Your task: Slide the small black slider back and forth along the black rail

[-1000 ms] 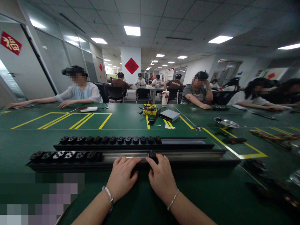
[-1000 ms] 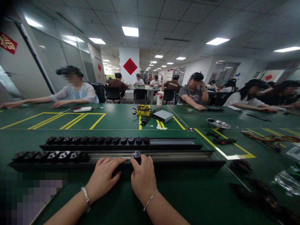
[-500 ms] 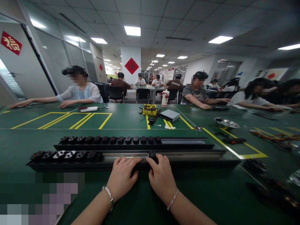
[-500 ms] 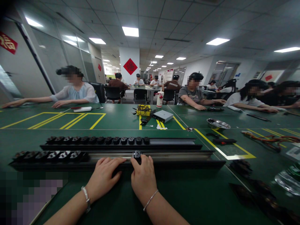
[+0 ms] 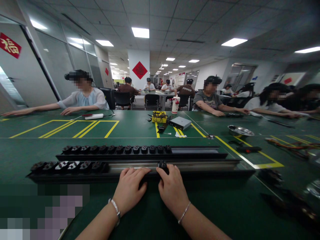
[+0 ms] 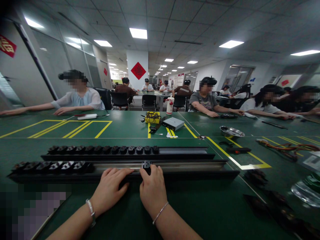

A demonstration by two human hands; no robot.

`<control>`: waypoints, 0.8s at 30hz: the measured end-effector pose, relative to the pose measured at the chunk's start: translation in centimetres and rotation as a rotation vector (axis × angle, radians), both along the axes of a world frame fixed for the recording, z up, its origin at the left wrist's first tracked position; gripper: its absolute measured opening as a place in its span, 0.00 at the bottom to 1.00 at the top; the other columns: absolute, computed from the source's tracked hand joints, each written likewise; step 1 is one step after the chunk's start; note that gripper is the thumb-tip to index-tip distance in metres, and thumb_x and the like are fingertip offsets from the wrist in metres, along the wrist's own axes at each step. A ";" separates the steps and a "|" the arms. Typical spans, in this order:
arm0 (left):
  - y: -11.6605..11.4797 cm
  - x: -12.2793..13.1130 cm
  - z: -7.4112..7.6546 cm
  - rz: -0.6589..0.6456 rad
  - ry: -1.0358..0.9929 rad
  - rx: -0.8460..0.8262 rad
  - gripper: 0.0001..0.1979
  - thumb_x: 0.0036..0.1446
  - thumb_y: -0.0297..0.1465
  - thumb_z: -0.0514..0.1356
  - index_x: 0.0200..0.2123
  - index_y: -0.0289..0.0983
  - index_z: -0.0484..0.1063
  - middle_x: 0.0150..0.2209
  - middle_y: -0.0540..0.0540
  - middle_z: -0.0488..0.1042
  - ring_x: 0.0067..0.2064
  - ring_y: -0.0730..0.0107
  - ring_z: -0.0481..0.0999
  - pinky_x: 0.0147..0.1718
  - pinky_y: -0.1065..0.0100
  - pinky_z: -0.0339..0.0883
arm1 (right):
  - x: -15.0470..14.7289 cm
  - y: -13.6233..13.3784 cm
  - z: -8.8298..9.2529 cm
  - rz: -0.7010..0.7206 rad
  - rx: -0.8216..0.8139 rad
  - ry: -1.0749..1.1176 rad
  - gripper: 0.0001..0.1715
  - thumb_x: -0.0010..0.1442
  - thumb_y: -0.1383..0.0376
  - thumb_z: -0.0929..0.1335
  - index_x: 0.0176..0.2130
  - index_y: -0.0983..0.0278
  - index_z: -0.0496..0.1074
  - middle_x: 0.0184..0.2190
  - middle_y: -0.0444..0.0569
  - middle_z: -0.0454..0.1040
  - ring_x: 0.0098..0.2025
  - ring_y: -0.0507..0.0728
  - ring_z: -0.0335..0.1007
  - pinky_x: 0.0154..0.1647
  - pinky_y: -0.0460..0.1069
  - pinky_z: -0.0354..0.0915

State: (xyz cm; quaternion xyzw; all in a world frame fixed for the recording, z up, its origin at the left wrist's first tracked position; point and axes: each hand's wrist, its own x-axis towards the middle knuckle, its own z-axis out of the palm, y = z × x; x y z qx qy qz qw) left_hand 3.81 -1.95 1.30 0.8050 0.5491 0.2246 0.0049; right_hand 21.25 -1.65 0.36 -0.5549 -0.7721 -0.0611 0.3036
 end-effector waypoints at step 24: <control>0.1 -0.1 -0.2 -0.018 -0.012 0.016 0.21 0.51 0.28 0.54 0.50 0.48 0.65 0.46 0.51 0.74 0.43 0.65 0.68 0.48 0.56 0.51 | 0.2 0.0 0.2 -0.021 -0.014 -0.031 0.23 0.51 0.73 0.64 0.46 0.55 0.69 0.43 0.50 0.65 0.50 0.58 0.60 0.58 0.58 0.49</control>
